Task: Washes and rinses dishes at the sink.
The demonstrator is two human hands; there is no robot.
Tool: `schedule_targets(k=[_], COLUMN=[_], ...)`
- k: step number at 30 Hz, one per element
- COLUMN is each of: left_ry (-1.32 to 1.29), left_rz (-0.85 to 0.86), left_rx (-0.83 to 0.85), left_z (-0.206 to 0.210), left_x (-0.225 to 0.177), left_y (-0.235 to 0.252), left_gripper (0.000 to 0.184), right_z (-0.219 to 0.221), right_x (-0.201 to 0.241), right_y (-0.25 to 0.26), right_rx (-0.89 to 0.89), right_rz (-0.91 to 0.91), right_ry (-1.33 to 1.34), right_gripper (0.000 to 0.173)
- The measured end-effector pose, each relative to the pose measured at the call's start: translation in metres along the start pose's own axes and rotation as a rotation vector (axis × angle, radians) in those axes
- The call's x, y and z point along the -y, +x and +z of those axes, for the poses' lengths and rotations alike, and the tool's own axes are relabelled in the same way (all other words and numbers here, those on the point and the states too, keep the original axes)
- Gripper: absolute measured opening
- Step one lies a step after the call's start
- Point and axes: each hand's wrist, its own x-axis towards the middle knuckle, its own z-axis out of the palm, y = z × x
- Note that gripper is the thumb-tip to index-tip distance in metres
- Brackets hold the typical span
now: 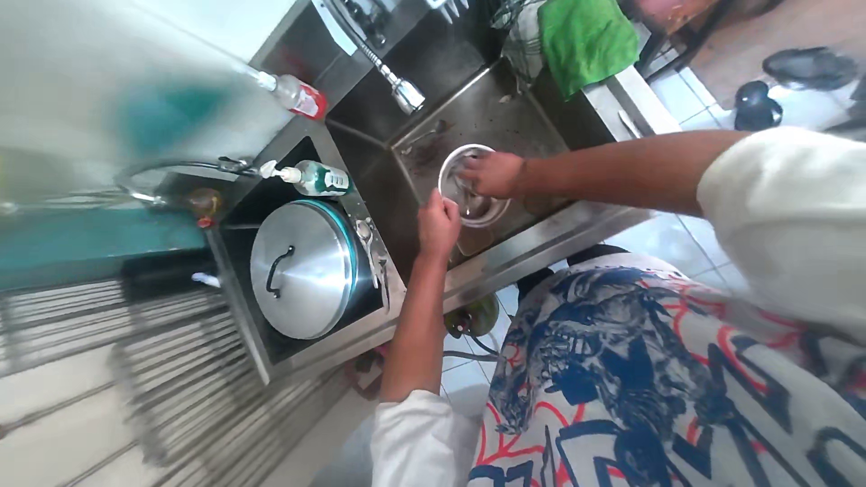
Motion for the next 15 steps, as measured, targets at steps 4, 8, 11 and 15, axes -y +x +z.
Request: schedule_targets(k=[4,8,11,15], left_ry=[-0.088,-0.074,-0.037,0.012], left_rz=[0.015,0.119,0.217,0.187], left_rx=[-0.032,-0.258,-0.392,-0.386], left_z=[0.000,-0.003,0.005,0.006], left_x=[0.005,0.010,0.008,0.017], left_y=[-0.001,0.003,0.008,0.012], left_gripper=[0.024,0.025,0.028,0.034], right_z=[-0.023,-0.056,-0.042,0.022], right_x=[0.003,0.023,0.035,0.033], right_y=[0.012,0.016,0.013,0.033], right_rx=[-0.128,0.214,0.175,-0.341], right_rz=[-0.094,0.364,0.553,0.431], right_ry=[-0.096,0.047,0.474,0.887], right_gripper=[0.017,0.023,0.025,0.007])
